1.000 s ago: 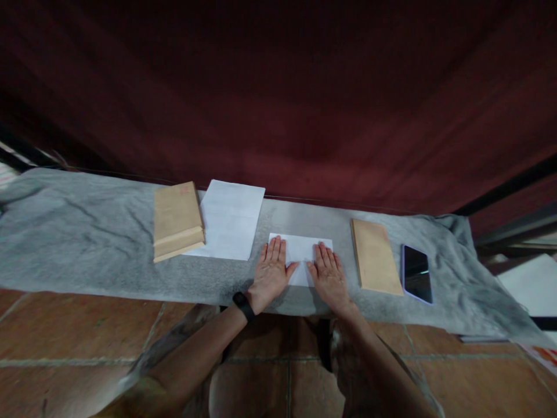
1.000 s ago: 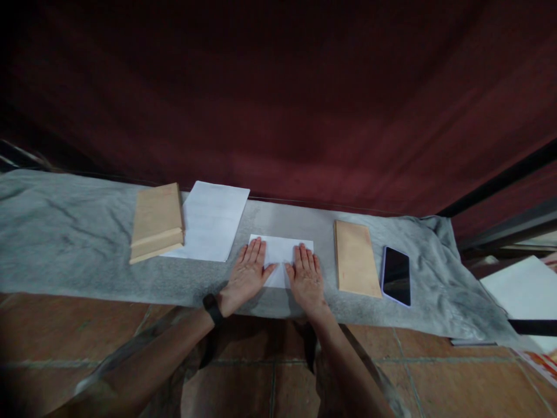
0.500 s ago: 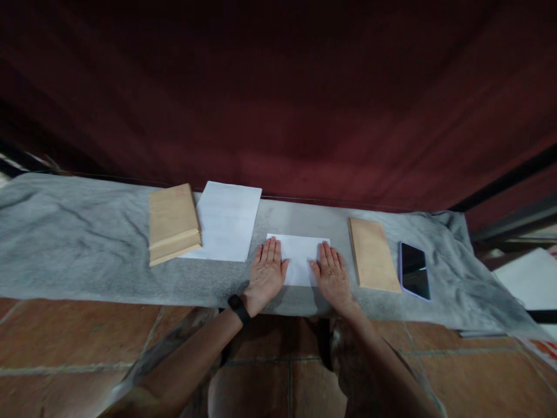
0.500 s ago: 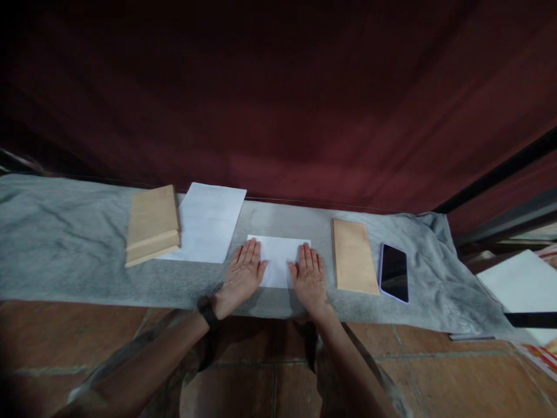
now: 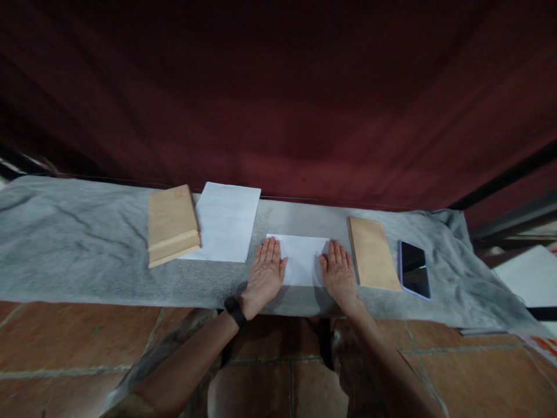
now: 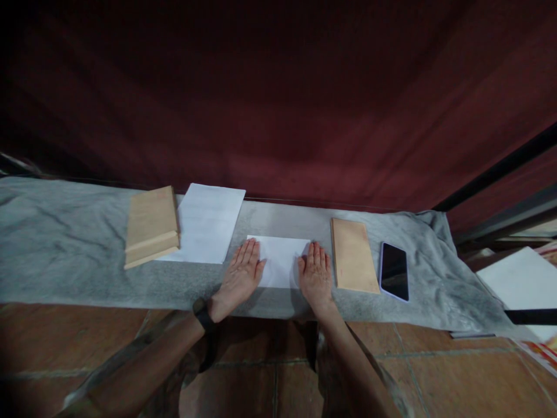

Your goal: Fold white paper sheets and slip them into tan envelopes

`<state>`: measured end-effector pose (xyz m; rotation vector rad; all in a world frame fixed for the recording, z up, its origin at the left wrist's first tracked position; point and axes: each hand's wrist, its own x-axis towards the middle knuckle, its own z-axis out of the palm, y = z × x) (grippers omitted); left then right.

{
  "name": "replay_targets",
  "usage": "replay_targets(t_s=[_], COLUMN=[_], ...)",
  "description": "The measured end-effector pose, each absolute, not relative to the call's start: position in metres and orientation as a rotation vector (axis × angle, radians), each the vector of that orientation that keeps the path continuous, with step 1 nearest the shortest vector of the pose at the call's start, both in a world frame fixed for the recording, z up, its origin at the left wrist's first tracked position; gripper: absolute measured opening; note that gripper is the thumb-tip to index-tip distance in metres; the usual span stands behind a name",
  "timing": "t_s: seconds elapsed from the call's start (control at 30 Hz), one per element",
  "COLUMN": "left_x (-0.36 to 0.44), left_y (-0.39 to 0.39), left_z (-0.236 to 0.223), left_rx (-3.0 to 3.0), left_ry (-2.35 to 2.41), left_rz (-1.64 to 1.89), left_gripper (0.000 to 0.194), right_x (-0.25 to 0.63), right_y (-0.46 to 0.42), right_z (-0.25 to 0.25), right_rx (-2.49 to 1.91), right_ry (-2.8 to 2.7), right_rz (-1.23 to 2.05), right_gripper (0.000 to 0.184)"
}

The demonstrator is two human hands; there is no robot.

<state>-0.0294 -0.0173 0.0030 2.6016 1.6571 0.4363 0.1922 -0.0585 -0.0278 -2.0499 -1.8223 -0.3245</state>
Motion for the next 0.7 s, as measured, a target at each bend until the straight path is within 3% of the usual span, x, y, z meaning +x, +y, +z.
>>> replay_targets(t_s=[0.37, 0.7], left_x=[-0.013, -0.014], left_y=[-0.044, -0.046], left_z=[0.002, -0.003], left_rx=[2.747, 2.779], left_ry=[1.349, 1.344], left_rz=[0.451, 0.384], left_gripper=[0.059, 0.061], right_x=[0.152, 0.147], right_y=[-0.066, -0.072], right_z=[-0.009, -0.013], right_rx=[-1.694, -1.75], right_ry=[-2.134, -2.183], right_rz=[0.042, -0.039], right_gripper=[0.058, 0.055])
